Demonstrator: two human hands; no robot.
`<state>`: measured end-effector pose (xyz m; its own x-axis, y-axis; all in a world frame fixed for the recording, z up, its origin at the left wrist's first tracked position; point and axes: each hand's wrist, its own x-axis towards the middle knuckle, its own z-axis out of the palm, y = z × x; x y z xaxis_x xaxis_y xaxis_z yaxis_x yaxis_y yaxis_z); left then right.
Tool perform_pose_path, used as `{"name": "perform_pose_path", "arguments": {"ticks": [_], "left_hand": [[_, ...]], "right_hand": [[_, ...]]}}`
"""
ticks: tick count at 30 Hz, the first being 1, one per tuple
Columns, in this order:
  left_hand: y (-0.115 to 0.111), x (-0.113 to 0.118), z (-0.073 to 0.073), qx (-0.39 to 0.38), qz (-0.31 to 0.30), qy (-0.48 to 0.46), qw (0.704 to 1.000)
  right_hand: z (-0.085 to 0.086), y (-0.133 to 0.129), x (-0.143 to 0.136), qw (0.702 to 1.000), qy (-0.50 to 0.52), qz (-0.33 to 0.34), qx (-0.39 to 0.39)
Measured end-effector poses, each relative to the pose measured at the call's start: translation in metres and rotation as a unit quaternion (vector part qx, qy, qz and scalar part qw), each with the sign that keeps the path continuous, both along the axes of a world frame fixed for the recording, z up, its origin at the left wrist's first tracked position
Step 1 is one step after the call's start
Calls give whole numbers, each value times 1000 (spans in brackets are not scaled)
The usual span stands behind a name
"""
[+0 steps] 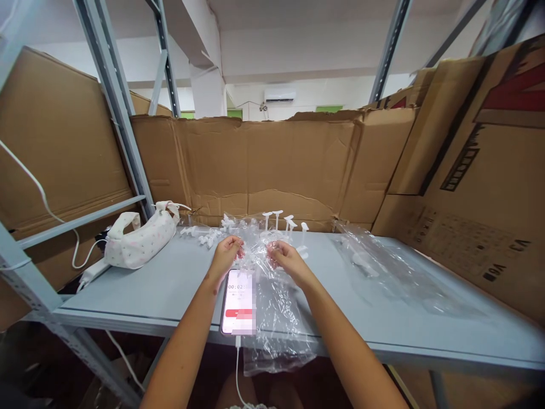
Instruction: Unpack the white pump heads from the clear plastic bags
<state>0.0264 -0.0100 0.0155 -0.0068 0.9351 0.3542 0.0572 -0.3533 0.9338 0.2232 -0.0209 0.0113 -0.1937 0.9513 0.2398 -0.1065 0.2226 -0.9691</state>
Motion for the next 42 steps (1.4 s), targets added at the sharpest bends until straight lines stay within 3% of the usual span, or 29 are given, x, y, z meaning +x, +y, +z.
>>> {"name": "perform_pose_path", "arguments": {"ticks": [3, 6, 13, 18, 21, 23, 29, 32, 35, 39, 42], "left_hand": [[0, 0, 0, -7, -12, 12, 1000], [0, 1, 0, -6, -21, 18, 1000], [0, 3, 1, 15, 19, -24, 999], [-5, 0, 3, 21, -25, -26, 999], [-5, -1, 1, 7, -70, 9, 998], [-4, 0, 0, 1, -68, 19, 997], [-1, 0, 0, 46, 40, -48, 997], [0, -2, 0, 59, 63, -54, 995], [-1, -3, 0, 62, 31, -42, 997], [-5, 0, 1, 14, -60, 22, 998], [-7, 1, 2, -2, -64, 43, 997]], "right_hand": [[-3, 6, 0, 995, 11, -99, 31], [-2, 8, 4, 987, 22, -147, 52], [1, 5, 5, 980, 31, -174, 92], [3, 6, 10, 970, 94, -206, 93], [6, 4, 10, 970, 102, -200, 95], [8, 1, 9, 975, 97, -180, 88], [5, 2, 8, 994, 13, -78, 72], [4, 5, 9, 993, 2, -77, 85], [4, 7, 12, 990, 29, -105, 91], [6, 8, 16, 977, 86, -169, 99], [8, 7, 17, 978, 106, -162, 77]]}}
